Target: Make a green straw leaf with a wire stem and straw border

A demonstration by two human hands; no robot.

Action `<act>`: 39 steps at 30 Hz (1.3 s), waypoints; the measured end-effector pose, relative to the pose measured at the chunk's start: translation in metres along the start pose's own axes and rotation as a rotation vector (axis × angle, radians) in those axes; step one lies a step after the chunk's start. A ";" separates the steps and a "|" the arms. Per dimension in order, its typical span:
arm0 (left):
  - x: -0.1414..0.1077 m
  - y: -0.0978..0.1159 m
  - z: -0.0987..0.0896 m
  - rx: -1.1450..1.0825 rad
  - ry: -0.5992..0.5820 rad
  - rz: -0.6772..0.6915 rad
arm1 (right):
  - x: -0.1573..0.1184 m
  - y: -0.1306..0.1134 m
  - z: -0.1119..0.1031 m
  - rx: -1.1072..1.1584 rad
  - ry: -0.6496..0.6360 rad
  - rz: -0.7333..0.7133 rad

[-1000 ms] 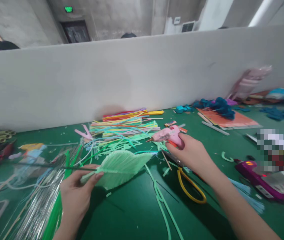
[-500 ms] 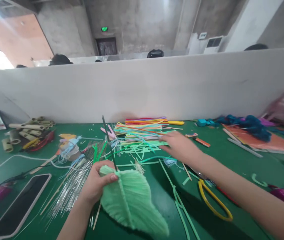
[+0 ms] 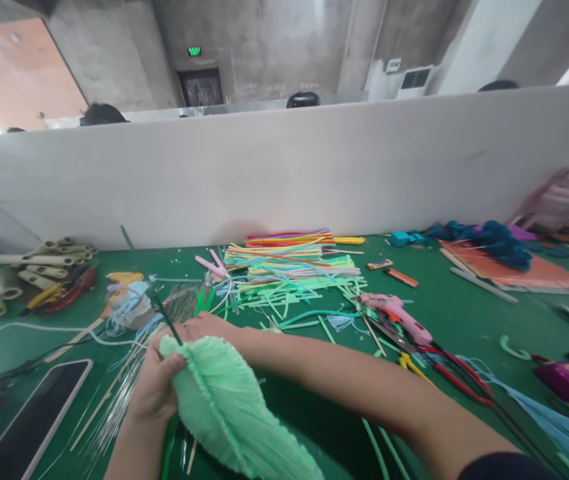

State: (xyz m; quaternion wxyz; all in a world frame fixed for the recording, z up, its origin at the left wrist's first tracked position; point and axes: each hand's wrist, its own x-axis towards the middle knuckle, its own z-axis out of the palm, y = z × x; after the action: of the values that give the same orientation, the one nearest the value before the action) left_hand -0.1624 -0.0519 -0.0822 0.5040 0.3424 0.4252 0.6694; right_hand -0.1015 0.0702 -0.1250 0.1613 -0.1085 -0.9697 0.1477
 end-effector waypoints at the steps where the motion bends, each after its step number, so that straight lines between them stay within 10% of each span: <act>1: 0.000 -0.001 0.001 0.010 0.007 -0.005 | -0.003 0.003 -0.008 -0.010 -0.009 -0.010; 11: 0.008 -0.015 0.007 0.160 0.033 0.014 | -0.034 0.021 -0.097 0.070 0.250 0.015; 24: 0.006 -0.021 0.013 0.298 -0.041 0.047 | -0.033 0.074 -0.158 0.255 0.734 0.508; 31: 0.005 -0.021 0.015 0.310 -0.087 0.058 | -0.037 0.089 -0.152 0.142 0.613 0.529; 39: 0.001 -0.025 0.020 0.341 -0.123 0.052 | -0.036 0.103 -0.090 -0.265 0.097 0.286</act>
State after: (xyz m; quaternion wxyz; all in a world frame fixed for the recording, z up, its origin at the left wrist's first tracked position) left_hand -0.1352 -0.0432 -0.0968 0.4463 0.4737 0.4920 0.5783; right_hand -0.0204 0.1792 -0.0866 0.1696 -0.2724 -0.9465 0.0350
